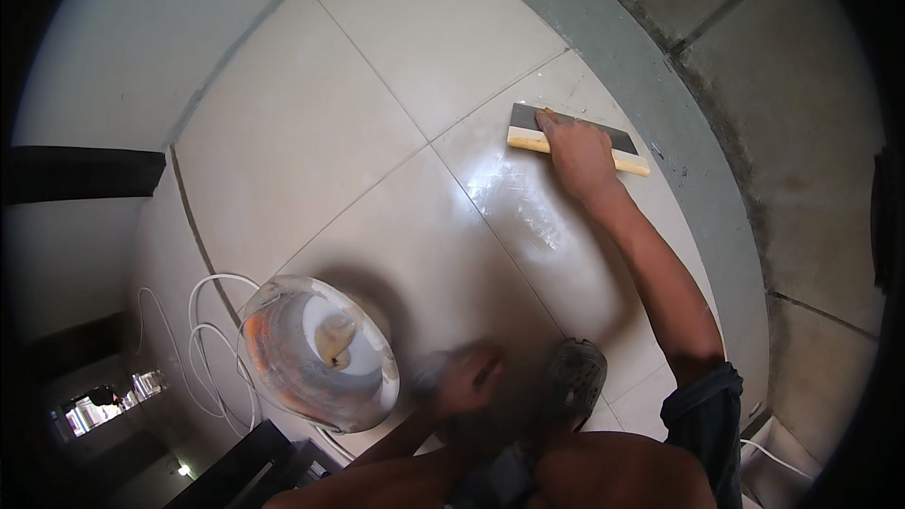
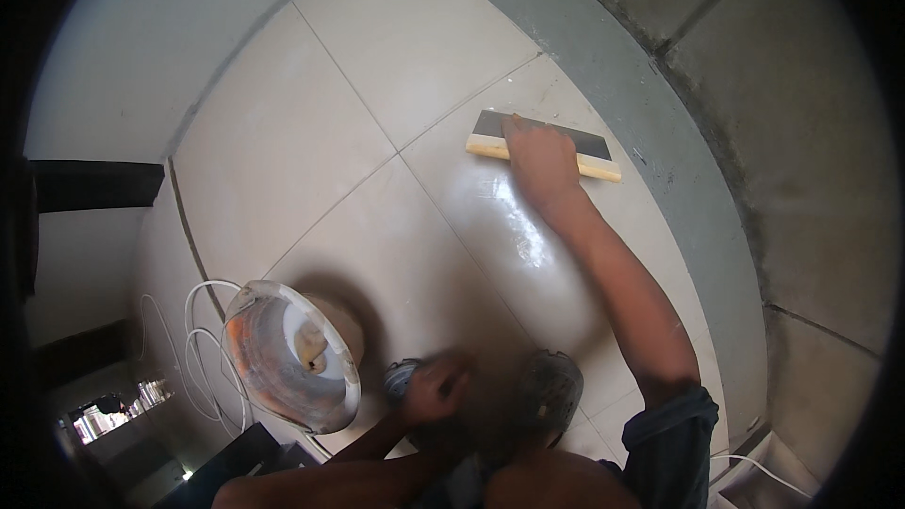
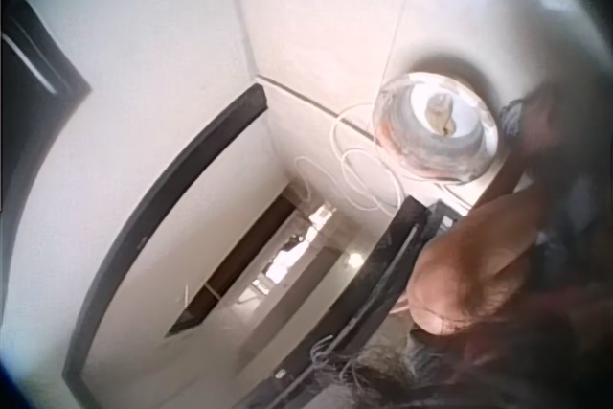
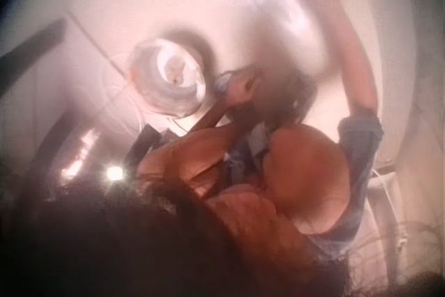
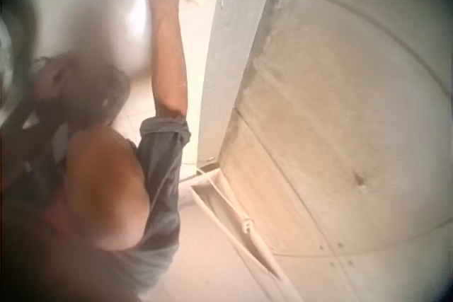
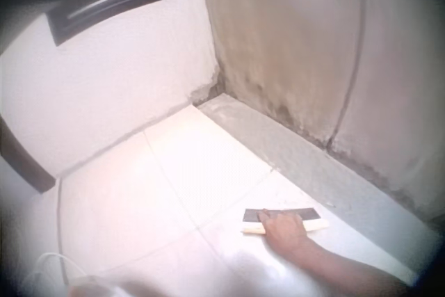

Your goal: The person kneels on a tiled floor and uses a sanding block to sand the surface. They move a white cable aside to reach the area and continue sanding different sections of the floor.

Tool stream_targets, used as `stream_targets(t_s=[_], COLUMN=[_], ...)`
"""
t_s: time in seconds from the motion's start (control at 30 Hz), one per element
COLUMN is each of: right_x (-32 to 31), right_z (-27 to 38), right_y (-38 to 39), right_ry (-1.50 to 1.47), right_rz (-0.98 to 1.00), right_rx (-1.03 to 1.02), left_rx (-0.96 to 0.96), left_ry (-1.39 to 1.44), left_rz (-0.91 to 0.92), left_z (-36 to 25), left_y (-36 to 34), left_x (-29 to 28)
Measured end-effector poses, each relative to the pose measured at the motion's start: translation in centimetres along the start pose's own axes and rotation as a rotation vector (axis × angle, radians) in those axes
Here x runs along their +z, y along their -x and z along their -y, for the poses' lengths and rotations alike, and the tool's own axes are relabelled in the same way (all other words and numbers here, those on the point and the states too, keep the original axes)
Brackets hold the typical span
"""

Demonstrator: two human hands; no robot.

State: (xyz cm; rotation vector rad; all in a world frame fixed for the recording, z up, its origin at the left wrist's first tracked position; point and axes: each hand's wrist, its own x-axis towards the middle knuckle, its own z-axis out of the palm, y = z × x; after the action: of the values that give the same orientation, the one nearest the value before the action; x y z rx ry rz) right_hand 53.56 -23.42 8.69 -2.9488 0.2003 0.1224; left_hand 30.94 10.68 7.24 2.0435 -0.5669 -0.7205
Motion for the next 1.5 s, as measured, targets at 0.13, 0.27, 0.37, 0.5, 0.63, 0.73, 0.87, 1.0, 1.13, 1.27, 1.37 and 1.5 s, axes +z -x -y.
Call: stream_targets(t_s=[0.13, 0.27, 0.37, 0.5, 0.63, 0.73, 0.87, 1.0, 1.13, 1.27, 1.37, 1.5], right_x=[0.0, 0.6, 0.1, 0.0, 0.6, 0.1, 0.8, -0.2, 1.6, 0.5, 1.0, -0.3], right_z=[0.0, 0.2, 0.3, 0.2, 0.5, 0.4, 1.0, -0.4, 0.2, -0.3, -0.2, -0.2], right_y=[-0.2, 0.9, 0.5, -1.1, 0.0, -1.4, 0.2, -3.0, -1.6, -4.1, -3.4, -3.5], right_ry=[-0.004, 0.005, 0.022, 0.037, 0.003, 0.032, 0.006, 0.037, 0.060, 0.037, 0.073, 0.024], right_rz=[-0.015, -0.024, -0.024, 0.019, -0.022, 0.043, -0.045, -0.043, -0.168, -0.154, -0.098, -0.181], right_rx=[0.018, -0.009, -0.001, 0.012, 0.029, 0.041, 0.045, 0.165, 0.127, 0.165, 0.167, 0.209], left_rx=[0.118, 0.094, 0.079, 0.077, 0.058, -0.065, -0.028, -0.056, -0.050, -0.035, -0.151, -0.020], left_ry=[-0.116, -0.065, -0.050, -0.064, -0.028, 0.027, -0.068, 0.020, 0.010, 0.013, 0.019, 0.019], left_rz=[-0.031, -0.047, -0.007, -0.013, -0.013, 0.063, 0.071, 0.090, 0.092, 0.093, 0.160, 0.083], left_z=[1.4, 0.4, 1.0, 1.5, 1.3, 0.2, 1.3, 0.9, 1.4, 1.5, 0.3, 1.8], left_y=[0.8, 0.3, 0.7, 0.6, 0.6, 0.8, 0.8, 0.9, 1.0, 1.3, 0.7, 1.5], left_x=[0.4, 0.3, 0.4, 0.5, 0.2, -0.1, 0.2, -0.2, 0.0, 0.1, -0.6, 0.1])
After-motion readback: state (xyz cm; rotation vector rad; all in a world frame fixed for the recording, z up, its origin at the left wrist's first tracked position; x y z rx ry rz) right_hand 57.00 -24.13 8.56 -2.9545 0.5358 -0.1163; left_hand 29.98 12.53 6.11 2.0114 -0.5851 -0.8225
